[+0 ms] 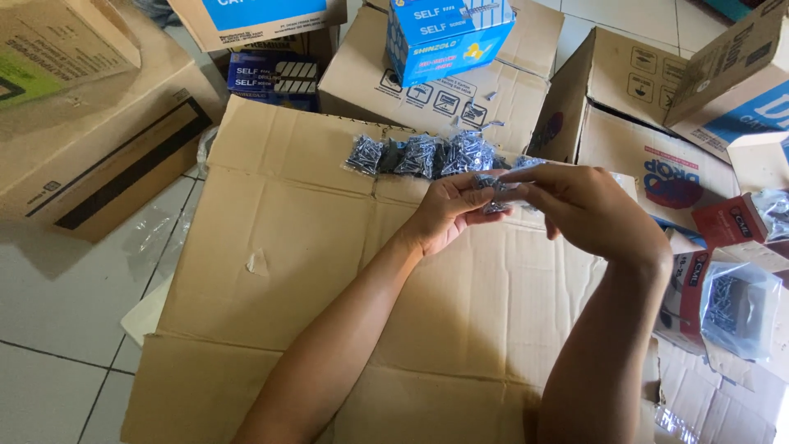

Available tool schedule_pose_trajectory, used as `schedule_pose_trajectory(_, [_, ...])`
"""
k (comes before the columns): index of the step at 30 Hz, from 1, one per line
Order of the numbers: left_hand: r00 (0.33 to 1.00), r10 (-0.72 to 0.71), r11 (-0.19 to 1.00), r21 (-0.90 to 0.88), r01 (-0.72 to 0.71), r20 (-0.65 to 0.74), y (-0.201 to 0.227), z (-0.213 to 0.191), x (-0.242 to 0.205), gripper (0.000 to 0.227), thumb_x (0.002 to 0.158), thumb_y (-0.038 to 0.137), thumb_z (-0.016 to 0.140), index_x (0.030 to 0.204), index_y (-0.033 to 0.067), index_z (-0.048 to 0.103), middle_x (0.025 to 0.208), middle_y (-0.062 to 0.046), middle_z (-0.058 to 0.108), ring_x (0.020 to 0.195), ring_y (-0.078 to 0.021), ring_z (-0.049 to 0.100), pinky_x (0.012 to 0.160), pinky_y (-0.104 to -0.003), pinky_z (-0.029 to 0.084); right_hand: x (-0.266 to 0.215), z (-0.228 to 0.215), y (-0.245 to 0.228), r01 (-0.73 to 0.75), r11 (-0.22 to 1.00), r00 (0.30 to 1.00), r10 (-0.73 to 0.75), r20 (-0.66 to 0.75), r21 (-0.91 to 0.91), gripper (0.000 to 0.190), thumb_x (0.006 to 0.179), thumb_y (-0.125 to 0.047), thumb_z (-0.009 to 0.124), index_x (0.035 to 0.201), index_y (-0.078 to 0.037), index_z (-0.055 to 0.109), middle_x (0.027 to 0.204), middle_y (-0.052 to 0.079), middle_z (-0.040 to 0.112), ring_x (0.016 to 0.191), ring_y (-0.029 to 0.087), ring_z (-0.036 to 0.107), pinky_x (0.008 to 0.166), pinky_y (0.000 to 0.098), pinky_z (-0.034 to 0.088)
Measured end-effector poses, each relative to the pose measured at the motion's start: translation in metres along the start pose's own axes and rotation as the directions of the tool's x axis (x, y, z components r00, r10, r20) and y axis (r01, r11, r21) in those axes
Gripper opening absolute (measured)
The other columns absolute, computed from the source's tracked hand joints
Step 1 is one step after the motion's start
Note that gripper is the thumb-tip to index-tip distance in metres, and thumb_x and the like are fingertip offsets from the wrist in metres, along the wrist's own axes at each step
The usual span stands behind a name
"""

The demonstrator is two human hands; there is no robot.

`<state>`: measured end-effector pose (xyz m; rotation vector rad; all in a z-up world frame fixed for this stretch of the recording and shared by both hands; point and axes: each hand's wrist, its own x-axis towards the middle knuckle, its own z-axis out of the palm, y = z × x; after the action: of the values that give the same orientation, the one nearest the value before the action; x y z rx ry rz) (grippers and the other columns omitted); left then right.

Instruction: Picking up small plastic bags containing screws and placing them into a cardboard box for packaging.

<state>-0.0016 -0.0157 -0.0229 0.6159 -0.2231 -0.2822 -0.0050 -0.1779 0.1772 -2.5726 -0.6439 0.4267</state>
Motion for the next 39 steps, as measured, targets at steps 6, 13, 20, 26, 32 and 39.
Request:
schedule_pose_trajectory(6, [0.999,0.022,0.999,-0.033,-0.023,-0.024,0.001,0.0,0.002,0.051,0.093,0.01,0.076,0.139,-0.0035,0.06,0.128,-0.028,0.069,0.098,-0.0367,0.076,0.089,-0.038,0.065,-0.007,-0.006,-0.005,-0.07,0.997,0.995,0.067,-0.074,-0.045,0.035,0.096,-0.034,0.063,0.128,-0.024,0.073,0.074,0.003,0.08,0.055,0.017,0.069,0.059,0.0345,0.046])
schedule_pose_trajectory(13, [0.997,0.044,0.996,-0.078,-0.049,-0.058,0.005,-0.004,0.004,0.045,0.092,0.006,0.076,0.135,-0.0027,0.063,0.125,-0.027,0.07,0.097,-0.0377,0.076,0.086,-0.036,0.067,-0.032,-0.021,0.022,0.203,0.979,0.956,-0.19,-0.224,0.034,0.044,0.093,-0.01,0.068,0.136,-0.009,0.064,0.103,0.007,0.079,0.074,0.016,0.076,0.065,0.028,0.063])
schedule_pose_trajectory(20, [0.985,0.172,0.949,-0.269,-0.165,0.003,0.036,-0.016,-0.001,0.043,0.097,0.0,0.072,0.138,-0.0049,0.061,0.133,-0.032,0.064,0.101,-0.0378,0.075,0.085,-0.034,0.067,-0.094,-0.031,0.232,-0.402,0.901,0.823,0.277,-0.496,-0.164,0.026,0.118,-0.006,0.057,0.137,0.006,0.069,0.121,0.028,0.072,0.095,0.038,0.069,0.085,0.0494,0.053])
schedule_pose_trajectory(26, [0.961,0.273,0.915,-0.321,-0.246,0.039,0.061,-0.027,-0.004,0.051,0.098,0.0,0.072,0.146,-0.0051,0.053,0.139,-0.035,0.059,0.102,-0.0362,0.075,0.087,-0.034,0.067,-0.135,-0.001,0.347,-0.699,0.414,0.501,0.865,-0.014,0.583,0.03,0.112,0.006,0.037,0.137,0.014,0.051,0.128,0.033,0.057,0.11,0.046,0.056,0.092,0.0542,0.047])
schedule_pose_trajectory(32, [0.911,0.386,0.86,-0.303,-0.412,-0.143,0.084,-0.047,-0.008,0.043,0.1,0.003,0.07,0.141,-0.0014,0.058,0.14,-0.028,0.061,0.104,-0.0353,0.074,0.089,-0.033,0.067,-0.135,0.023,0.332,-0.751,0.541,0.626,0.766,-0.148,-0.377,0.039,0.099,0.0,0.068,0.136,-0.012,0.073,0.124,0.013,0.08,0.099,0.034,0.083,0.09,0.0448,0.066])
schedule_pose_trajectory(39, [0.905,0.383,0.865,-0.273,-0.422,-0.185,0.082,-0.045,-0.008,0.045,0.099,0.006,0.071,0.141,-0.0015,0.058,0.143,-0.027,0.059,0.106,-0.0339,0.074,0.092,-0.031,0.065,-0.127,0.016,0.281,-0.869,0.425,0.47,0.87,-0.15,-0.254,0.042,0.104,0.005,0.043,0.133,-0.002,0.072,0.123,0.021,0.079,0.088,0.039,0.079,0.075,0.0479,0.067])
